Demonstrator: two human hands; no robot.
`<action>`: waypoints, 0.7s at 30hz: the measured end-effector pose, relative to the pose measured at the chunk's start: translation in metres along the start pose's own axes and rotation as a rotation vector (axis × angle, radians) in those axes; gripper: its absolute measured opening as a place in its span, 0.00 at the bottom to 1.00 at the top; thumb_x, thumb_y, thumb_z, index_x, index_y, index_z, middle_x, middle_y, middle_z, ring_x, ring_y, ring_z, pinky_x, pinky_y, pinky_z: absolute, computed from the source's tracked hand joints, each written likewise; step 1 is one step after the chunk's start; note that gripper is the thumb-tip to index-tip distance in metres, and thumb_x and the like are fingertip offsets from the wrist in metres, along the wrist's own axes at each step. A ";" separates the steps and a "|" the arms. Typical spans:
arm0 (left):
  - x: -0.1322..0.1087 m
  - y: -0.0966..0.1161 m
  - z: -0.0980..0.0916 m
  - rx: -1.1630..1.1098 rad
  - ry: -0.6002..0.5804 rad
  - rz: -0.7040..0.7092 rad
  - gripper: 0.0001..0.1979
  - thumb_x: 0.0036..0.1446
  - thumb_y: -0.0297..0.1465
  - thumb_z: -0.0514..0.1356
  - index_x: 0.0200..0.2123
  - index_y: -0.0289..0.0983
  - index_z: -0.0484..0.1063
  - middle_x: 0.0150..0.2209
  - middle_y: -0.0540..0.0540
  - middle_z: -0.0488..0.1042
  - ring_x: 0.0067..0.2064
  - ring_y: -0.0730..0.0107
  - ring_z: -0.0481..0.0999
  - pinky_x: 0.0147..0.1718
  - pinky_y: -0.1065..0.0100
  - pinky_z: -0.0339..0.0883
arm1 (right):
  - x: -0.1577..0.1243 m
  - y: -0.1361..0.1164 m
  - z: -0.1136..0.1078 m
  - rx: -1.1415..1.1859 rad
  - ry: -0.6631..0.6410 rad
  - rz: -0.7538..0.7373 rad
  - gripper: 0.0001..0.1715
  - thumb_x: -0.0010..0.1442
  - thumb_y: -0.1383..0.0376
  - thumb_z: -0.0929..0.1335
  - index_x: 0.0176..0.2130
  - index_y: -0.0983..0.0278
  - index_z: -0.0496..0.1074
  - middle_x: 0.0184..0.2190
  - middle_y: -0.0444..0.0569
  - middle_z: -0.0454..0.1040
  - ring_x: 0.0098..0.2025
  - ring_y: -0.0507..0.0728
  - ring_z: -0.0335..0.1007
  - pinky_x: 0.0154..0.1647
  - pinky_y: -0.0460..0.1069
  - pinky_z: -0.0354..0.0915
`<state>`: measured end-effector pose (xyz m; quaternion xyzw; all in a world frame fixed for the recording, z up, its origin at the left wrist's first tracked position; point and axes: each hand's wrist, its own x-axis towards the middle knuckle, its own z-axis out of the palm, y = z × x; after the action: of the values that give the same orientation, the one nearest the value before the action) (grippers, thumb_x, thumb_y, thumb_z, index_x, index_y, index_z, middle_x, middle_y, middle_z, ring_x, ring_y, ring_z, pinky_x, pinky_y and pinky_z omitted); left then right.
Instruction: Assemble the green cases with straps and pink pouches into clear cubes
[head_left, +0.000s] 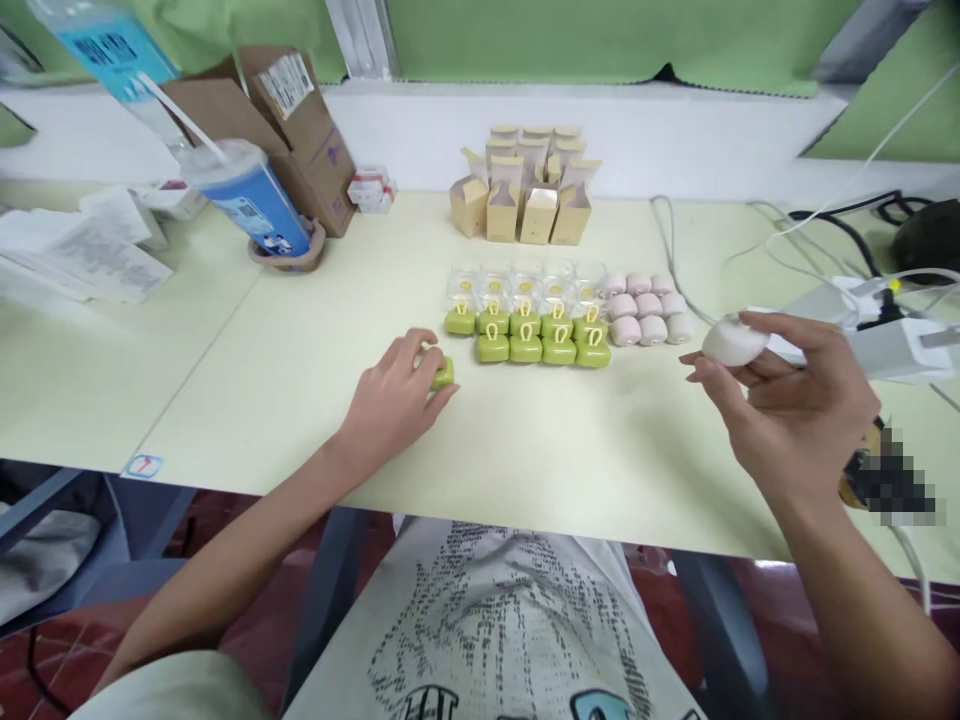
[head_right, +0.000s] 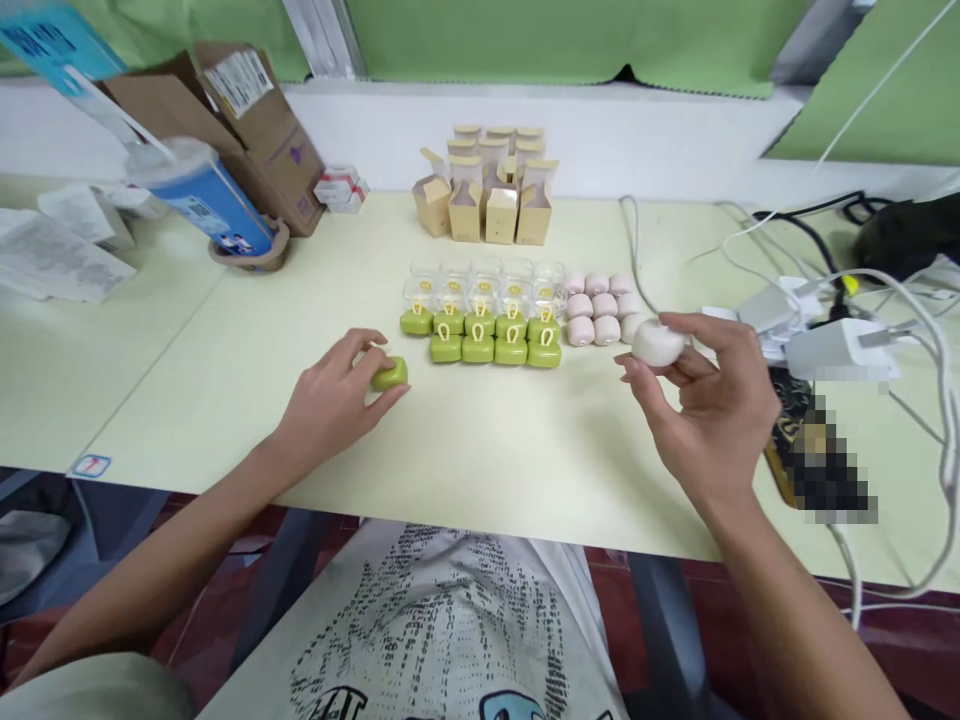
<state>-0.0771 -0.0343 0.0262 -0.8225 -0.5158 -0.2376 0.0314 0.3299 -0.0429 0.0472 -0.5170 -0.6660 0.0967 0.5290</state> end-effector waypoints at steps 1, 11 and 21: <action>-0.005 -0.002 -0.005 -0.046 -0.040 0.001 0.10 0.67 0.34 0.69 0.48 0.39 0.75 0.54 0.35 0.79 0.50 0.49 0.80 0.36 0.59 0.74 | 0.008 -0.005 0.004 0.083 0.012 0.015 0.27 0.66 0.57 0.79 0.62 0.47 0.78 0.58 0.53 0.76 0.45 0.65 0.86 0.47 0.64 0.84; 0.079 0.015 0.000 -1.119 0.103 -0.026 0.29 0.50 0.46 0.83 0.53 0.44 0.87 0.52 0.41 0.83 0.54 0.56 0.86 0.49 0.61 0.84 | 0.060 -0.030 0.089 0.502 -0.103 -0.044 0.21 0.70 0.53 0.76 0.59 0.53 0.78 0.54 0.51 0.83 0.46 0.60 0.85 0.46 0.57 0.85; 0.035 0.054 0.053 -1.288 -0.042 -0.132 0.25 0.53 0.35 0.82 0.53 0.43 0.82 0.52 0.40 0.84 0.54 0.58 0.87 0.49 0.61 0.87 | 0.006 -0.038 0.088 0.369 -0.281 -0.386 0.20 0.68 0.65 0.78 0.58 0.55 0.81 0.48 0.52 0.87 0.49 0.62 0.85 0.49 0.61 0.83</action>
<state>0.0009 -0.0148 0.0045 -0.6477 -0.3199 -0.4848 -0.4931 0.2375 -0.0186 0.0393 -0.2579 -0.7897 0.1842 0.5253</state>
